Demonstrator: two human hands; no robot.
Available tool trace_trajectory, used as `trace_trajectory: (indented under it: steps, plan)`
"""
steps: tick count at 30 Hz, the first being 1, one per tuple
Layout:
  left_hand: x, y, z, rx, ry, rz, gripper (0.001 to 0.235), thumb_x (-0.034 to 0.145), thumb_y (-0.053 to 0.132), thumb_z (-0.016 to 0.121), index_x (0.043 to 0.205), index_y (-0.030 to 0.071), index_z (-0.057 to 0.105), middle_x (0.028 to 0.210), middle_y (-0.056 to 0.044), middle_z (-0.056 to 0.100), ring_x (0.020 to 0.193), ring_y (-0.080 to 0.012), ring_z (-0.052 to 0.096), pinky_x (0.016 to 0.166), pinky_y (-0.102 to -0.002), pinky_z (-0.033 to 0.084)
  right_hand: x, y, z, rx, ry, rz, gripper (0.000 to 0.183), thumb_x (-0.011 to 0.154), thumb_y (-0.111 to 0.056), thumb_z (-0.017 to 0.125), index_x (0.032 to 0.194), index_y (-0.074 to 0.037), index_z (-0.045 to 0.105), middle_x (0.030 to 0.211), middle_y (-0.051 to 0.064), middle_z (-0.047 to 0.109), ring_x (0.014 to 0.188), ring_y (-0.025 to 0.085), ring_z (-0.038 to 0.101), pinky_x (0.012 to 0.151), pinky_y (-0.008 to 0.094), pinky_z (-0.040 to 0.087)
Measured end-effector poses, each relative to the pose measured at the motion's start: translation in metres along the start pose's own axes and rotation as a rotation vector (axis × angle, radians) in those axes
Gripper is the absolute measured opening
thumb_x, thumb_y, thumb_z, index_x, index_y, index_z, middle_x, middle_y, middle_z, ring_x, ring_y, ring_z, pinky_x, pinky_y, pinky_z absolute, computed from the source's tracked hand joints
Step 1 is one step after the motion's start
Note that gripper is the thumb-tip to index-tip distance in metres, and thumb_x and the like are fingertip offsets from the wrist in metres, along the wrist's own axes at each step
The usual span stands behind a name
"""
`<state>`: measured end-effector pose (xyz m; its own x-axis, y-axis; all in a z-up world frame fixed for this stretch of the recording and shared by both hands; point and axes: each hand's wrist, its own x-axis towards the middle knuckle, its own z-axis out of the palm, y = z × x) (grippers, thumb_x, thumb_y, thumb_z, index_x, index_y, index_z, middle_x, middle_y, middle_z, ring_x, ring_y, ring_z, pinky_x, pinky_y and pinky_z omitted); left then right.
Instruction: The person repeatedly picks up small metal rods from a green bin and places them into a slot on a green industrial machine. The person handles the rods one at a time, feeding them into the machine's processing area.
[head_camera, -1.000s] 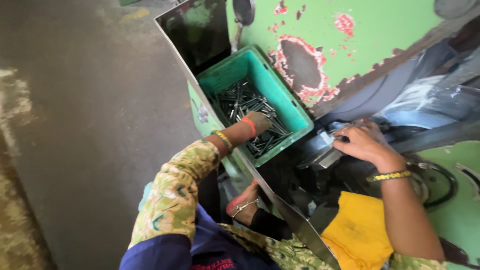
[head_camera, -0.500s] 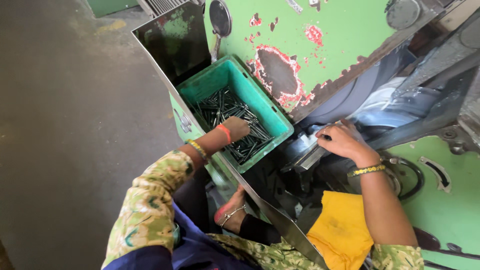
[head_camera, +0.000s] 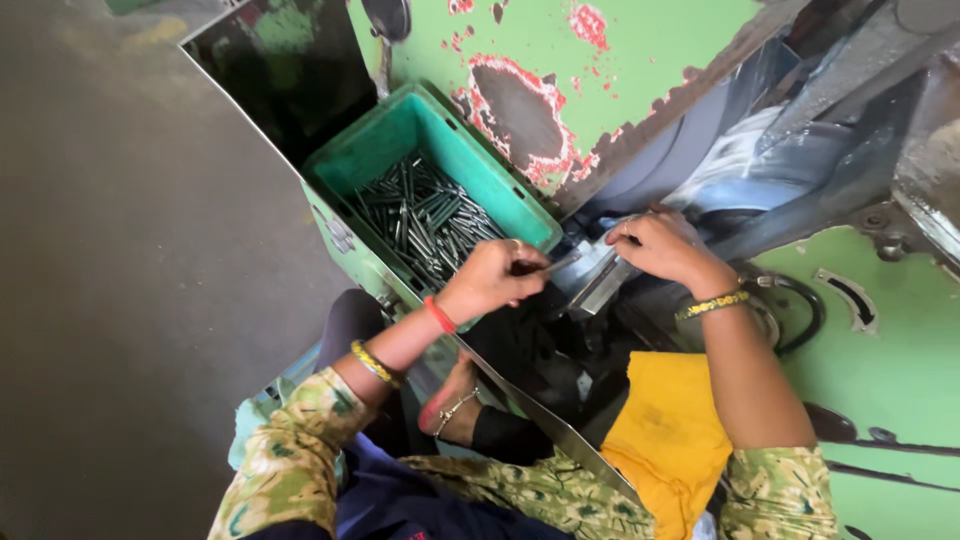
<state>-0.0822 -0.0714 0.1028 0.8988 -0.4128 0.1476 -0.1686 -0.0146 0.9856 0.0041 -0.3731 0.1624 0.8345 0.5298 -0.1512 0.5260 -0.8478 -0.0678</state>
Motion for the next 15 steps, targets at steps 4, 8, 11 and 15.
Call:
trace_trajectory:
  steps: [4, 8, 11, 15]
  plan:
    - [0.005, 0.006, 0.039, -0.002, 0.059, -0.057, 0.030, 0.083, 0.017, 0.073, 0.108, 0.002, 0.075, 0.085, -0.012, 0.076, 0.059, -0.0193, 0.071, 0.057, -0.033, 0.058, 0.000, -0.007, -0.003, 0.027, 0.019, 0.043, 0.022, 0.088, -0.025, 0.064, 0.100, -0.018, 0.080, 0.094, 0.012, 0.078, 0.094, 0.034, 0.072, 0.099, 0.044, 0.051]
    - [0.007, -0.003, 0.060, 0.156, 0.127, 0.199, 0.029, 0.088, 0.020, 0.075, 0.113, 0.005, 0.075, 0.099, -0.014, 0.073, 0.086, -0.0271, 0.072, 0.077, -0.038, 0.057, 0.000, -0.009, -0.002, 0.041, 0.045, 0.088, 0.023, 0.093, -0.021, 0.059, 0.102, -0.017, 0.080, 0.097, 0.013, 0.077, 0.094, 0.036, 0.072, 0.090, 0.046, 0.055]
    - [0.004, -0.011, 0.062, 0.200, 0.069, 0.230, 0.032, 0.093, 0.018, 0.069, 0.123, 0.008, 0.071, 0.105, -0.015, 0.067, 0.095, -0.0299, 0.070, 0.084, -0.039, 0.055, 0.001, -0.008, -0.002, 0.037, 0.042, 0.102, 0.026, 0.093, -0.019, 0.056, 0.104, -0.017, 0.079, 0.097, 0.015, 0.075, 0.094, 0.037, 0.072, 0.086, 0.047, 0.055]
    - [0.001, -0.015, 0.063, 0.150, 0.080, 0.290, 0.036, 0.092, 0.014, 0.069, 0.127, 0.009, 0.068, 0.105, -0.014, 0.067, 0.096, -0.0296, 0.070, 0.086, -0.039, 0.056, -0.004, -0.012, -0.012, 0.093, 0.040, 0.047, 0.027, 0.095, -0.024, 0.057, 0.110, -0.016, 0.078, 0.102, 0.014, 0.076, 0.096, 0.035, 0.073, 0.087, 0.045, 0.056]
